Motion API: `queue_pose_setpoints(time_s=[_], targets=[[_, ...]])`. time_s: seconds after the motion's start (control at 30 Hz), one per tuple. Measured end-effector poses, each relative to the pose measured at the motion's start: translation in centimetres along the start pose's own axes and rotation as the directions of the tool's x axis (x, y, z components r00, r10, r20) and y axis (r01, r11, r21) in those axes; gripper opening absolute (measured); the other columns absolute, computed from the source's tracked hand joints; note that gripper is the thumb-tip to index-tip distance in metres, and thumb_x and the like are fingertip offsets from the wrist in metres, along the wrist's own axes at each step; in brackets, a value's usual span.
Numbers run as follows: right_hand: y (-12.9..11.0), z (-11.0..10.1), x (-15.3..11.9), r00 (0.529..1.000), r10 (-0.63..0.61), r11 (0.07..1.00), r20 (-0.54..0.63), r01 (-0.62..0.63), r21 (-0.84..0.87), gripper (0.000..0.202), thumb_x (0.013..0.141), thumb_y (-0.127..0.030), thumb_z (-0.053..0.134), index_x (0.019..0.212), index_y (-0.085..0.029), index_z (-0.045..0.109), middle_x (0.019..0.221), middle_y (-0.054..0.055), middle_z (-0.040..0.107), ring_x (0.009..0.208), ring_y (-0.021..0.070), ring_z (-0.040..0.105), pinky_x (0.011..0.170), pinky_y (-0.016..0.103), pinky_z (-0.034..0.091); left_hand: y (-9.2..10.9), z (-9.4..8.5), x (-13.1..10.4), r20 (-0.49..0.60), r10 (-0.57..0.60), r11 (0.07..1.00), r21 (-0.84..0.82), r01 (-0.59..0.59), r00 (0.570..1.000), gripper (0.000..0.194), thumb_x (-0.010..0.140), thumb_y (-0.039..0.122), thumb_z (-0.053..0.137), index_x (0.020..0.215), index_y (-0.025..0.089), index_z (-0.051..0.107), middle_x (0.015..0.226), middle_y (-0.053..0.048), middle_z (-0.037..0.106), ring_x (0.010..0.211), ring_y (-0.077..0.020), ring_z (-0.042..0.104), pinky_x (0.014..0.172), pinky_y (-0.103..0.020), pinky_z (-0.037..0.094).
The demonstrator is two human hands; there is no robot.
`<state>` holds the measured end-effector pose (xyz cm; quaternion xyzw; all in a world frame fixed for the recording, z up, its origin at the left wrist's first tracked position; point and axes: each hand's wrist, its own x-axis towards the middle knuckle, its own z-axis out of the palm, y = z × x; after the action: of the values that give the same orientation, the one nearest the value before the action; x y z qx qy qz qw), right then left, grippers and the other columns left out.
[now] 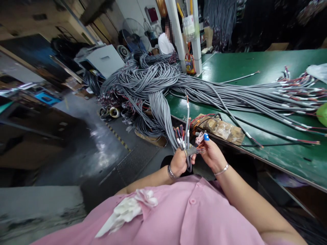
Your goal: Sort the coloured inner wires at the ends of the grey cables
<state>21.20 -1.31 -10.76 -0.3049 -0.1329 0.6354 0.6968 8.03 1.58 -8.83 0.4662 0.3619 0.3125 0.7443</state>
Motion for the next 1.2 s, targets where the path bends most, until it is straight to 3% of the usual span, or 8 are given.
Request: queue_pose_setpoints(time_s=[0.53,0.8,1.07,1.2], targets=[[-0.3,0.4,-0.3,0.997,0.031,0.999,0.069,-0.030,-0.012,0.031,0.078,-0.051,0.067,0.083,-0.020,0.068,0.071,0.001,0.066,0.056,0.0155,0.058,0.059,0.033,0.049,0.1,-0.5,-0.1,0.051,-0.046,0.999,0.003,0.046,0.998,0.031,0.066,0.041,0.070,0.060,0.014,0.055,0.049,0.001,0.054,0.038,-0.0074,0.046,0.040,-0.021,0.037],[-0.4,-0.4,-0.1,1.000,0.014,1.000,-0.019,-0.013,0.024,0.033,0.079,-0.052,0.065,0.090,-0.021,0.069,0.078,0.001,0.067,0.064,0.0135,0.058,0.059,0.026,0.046,0.2,-0.7,-0.3,0.061,-0.055,0.998,-0.016,0.056,0.997,0.034,0.067,0.043,0.071,0.061,0.015,0.053,0.049,0.001,0.054,0.036,-0.0083,0.046,0.037,-0.021,0.035],[-0.7,-0.8,0.1,0.995,-0.012,0.997,-0.098,0.005,-0.075,0.023,0.079,-0.042,0.069,0.087,-0.020,0.069,0.082,0.002,0.068,0.069,0.0123,0.059,0.062,0.024,0.048,0.6,-1.3,-1.6,0.045,-0.020,1.000,-0.022,0.021,0.999,0.032,0.067,0.040,0.071,0.061,0.016,0.050,0.049,0.002,0.054,0.038,-0.0076,0.045,0.039,-0.021,0.034],[-0.4,-0.9,0.0,0.982,-0.144,0.975,-0.122,0.119,-0.187,0.027,0.082,-0.046,0.065,0.084,-0.020,0.069,0.079,0.002,0.067,0.067,0.0123,0.057,0.063,0.026,0.046,0.7,-1.0,-1.6,0.016,-0.009,1.000,-0.018,0.010,1.000,0.033,0.068,0.041,0.070,0.060,0.016,0.050,0.049,0.002,0.053,0.039,-0.0077,0.045,0.039,-0.021,0.035]])
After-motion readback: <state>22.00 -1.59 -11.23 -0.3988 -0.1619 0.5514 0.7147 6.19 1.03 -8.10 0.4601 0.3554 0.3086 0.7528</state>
